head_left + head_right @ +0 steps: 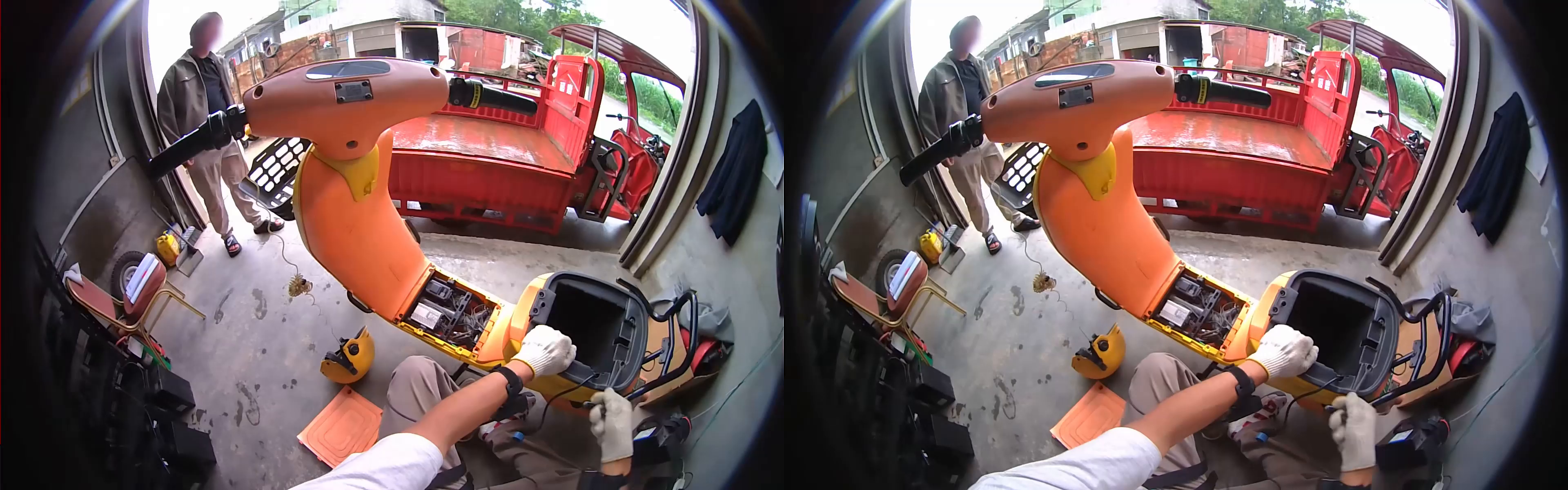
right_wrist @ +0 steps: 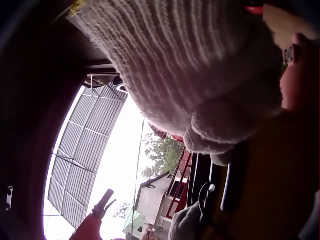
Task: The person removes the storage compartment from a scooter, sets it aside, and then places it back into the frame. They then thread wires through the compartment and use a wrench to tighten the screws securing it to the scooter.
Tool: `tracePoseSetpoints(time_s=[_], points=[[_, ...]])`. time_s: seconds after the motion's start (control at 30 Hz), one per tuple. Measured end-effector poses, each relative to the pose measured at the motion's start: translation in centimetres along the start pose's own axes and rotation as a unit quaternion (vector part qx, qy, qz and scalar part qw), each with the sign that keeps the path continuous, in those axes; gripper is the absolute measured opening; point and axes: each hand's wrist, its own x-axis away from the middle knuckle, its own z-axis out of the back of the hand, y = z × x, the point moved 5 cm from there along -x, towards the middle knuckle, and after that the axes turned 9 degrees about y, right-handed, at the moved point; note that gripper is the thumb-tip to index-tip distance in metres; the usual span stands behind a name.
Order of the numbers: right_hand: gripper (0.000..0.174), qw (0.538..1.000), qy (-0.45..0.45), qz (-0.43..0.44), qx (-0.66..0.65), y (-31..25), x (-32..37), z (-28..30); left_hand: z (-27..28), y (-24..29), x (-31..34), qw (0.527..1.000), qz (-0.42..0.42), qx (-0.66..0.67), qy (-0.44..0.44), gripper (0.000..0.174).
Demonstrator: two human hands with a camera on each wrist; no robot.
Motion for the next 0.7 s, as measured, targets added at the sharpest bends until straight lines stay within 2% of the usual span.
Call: tracePoseSetpoints(time_s=[0.07,0.1,0.17,0.2,0.3,0.37,0.57,0.63,0.7], points=[[0.033,0.987,-0.025,-0.068,-0.146,-0.9,0.1,-3.6,0.1,0.1,0.1,1.000,-0.004,0.005,0.007,0.043],[0.028,0.954,-0.053,-0.099,-0.279,0.3,-1.7,-5.0,0.3,0.1,0.2,1.000,-0.002,0.004,0.006,0.043],[0.026,0.917,-0.109,-0.104,-0.370,0.5,-3.6,-6.4,0.2,0.0,0.2,1.000,0.002,0.001,0.000,0.043],[0.025,0.918,-0.101,-0.098,-0.372,-0.7,-2.7,-6.7,0.3,0.1,0.2,1.000,0.005,0.001,-0.004,0.043],[0.024,0.907,-0.153,-0.092,-0.382,-1.1,-2.0,-5.2,0.3,0.2,0.1,1.000,0.002,-0.003,-0.015,0.044],[0.022,0.935,-0.097,-0.054,-0.336,-1.0,-1.0,-2.8,0.3,0.1,0.1,1.000,0.002,-0.002,-0.021,0.044],[0.022,0.985,-0.012,0.038,-0.168,-1.1,1.4,3.6,0.2,0.2,0.1,1.000,-0.006,-0.004,-0.017,0.045],[0.026,0.983,0.000,0.036,-0.177,-0.4,1.3,5.0,0.2,0.2,0.2,1.000,-0.008,-0.005,-0.015,0.044],[0.030,0.978,-0.032,0.045,-0.203,-0.5,1.9,6.0,0.3,0.1,0.1,1.000,-0.008,-0.006,-0.014,0.044]])
